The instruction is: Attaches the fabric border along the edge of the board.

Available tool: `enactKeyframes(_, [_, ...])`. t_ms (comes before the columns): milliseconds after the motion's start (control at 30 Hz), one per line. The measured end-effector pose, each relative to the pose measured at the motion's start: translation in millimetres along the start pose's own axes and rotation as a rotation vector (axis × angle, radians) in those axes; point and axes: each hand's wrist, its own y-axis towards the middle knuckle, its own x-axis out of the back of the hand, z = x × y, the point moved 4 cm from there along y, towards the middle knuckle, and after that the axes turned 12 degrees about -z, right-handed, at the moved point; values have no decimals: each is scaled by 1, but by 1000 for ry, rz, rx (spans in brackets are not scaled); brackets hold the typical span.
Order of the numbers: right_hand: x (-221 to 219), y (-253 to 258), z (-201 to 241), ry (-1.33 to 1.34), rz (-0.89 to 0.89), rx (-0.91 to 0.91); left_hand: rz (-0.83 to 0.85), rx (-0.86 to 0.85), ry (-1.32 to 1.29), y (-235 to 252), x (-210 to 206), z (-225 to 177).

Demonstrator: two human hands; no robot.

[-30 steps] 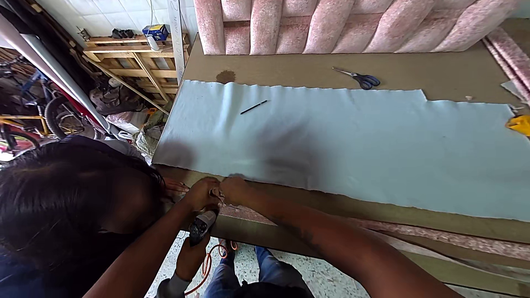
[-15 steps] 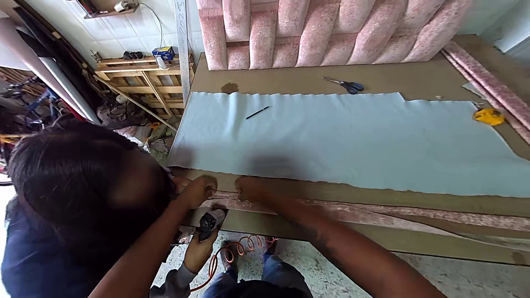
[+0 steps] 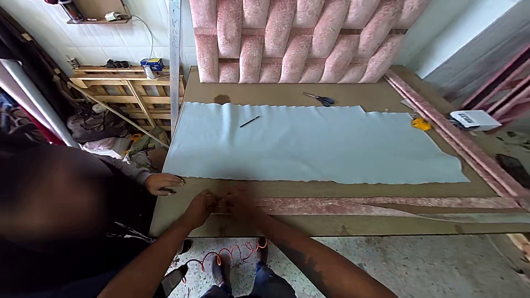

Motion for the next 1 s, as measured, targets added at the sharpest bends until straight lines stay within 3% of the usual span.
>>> enactKeyframes(167, [-6,-3,-23,163,-262,-84,-55,3,-9,1,-3,4])
enactKeyframes(433, [-15,5,-34,198,-157,9,-216,-12,-58,-6,-10,20])
enactKeyframes(633, [-6,28,-23,20,84,-47,-84,141,2,4,-6,19])
enactKeyframes(733, [20,20,4,-17,84,-12,-126,-14,87,12,13,-37])
enactKeyframes(767, [25,19,26,21,77,19,151,417,160,15,49,-92])
enactKeyframes(800, [29,20,41,18,86,43,241,653,118,20,73,-123])
enactKeyframes(833, [31,25,49,-6,123,44,244,714,33,22,92,-132])
enactKeyframes(900, [32,36,70,-56,269,-28,220,640,-85,6,117,-123])
enactKeyframes(1000, [32,39,85,-103,328,-51,248,612,-81,-5,115,-111])
